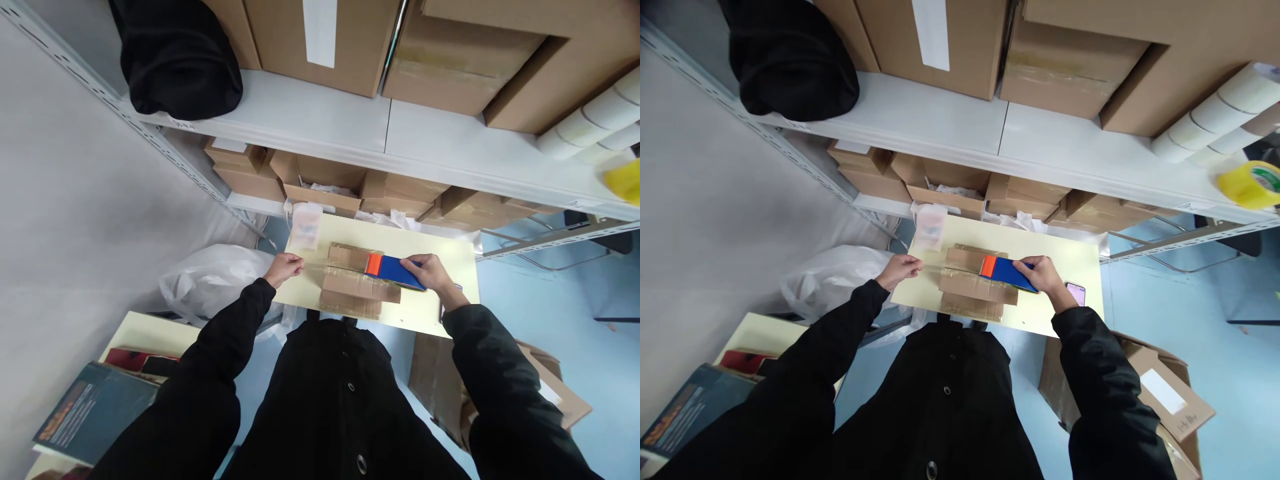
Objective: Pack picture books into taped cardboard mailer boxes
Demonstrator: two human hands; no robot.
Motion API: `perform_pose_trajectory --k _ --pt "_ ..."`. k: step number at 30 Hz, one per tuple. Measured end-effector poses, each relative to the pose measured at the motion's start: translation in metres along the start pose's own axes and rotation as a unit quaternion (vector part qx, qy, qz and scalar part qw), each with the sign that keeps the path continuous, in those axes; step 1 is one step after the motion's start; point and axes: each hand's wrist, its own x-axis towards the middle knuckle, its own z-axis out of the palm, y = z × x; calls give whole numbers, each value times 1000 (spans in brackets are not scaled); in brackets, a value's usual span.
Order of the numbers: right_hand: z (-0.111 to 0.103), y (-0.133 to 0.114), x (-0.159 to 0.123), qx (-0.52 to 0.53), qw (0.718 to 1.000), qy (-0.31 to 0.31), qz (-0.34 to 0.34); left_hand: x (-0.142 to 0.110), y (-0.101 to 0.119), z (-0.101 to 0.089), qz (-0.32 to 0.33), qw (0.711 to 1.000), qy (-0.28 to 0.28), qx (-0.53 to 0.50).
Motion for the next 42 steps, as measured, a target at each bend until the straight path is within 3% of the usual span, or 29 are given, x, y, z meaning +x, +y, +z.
perform_pose_trajectory --k 7,16,20,23,26,28,30,32,34,37,42 --pt "6 6 -3 -8 1000 16 10 8 -13 4 -13 1000 -18 13" --pt "9 1 0 0 1000 21 2 29 -57 56 44 994 5 96" --pt "9 3 -3 -3 1000 23 3 28 -77 60 72 983 38 165" --pt "8 4 -5 6 1000 27 4 19 -82 46 105 956 52 270" --pt "9 4 -5 19 999 31 -2 3 -66 35 205 916 22 343" --pt "9 4 -4 20 999 31 -8 -10 -45 39 309 862 -38 401" --pt "9 5 -3 14 999 26 -13 -23 -24 51 368 796 -91 472" --pt "8 5 -2 6 1000 17 -15 -32 -11 68 381 750 -121 527" --pt "6 4 -3 0 1000 7 -16 -36 -7 83 368 727 -120 567" --pt "2 3 -2 -15 1000 -13 -24 -36 -9 94 347 711 -102 603" --pt "-5 0 1 -42 997 -55 -34 -35 -11 93 339 696 -88 626"
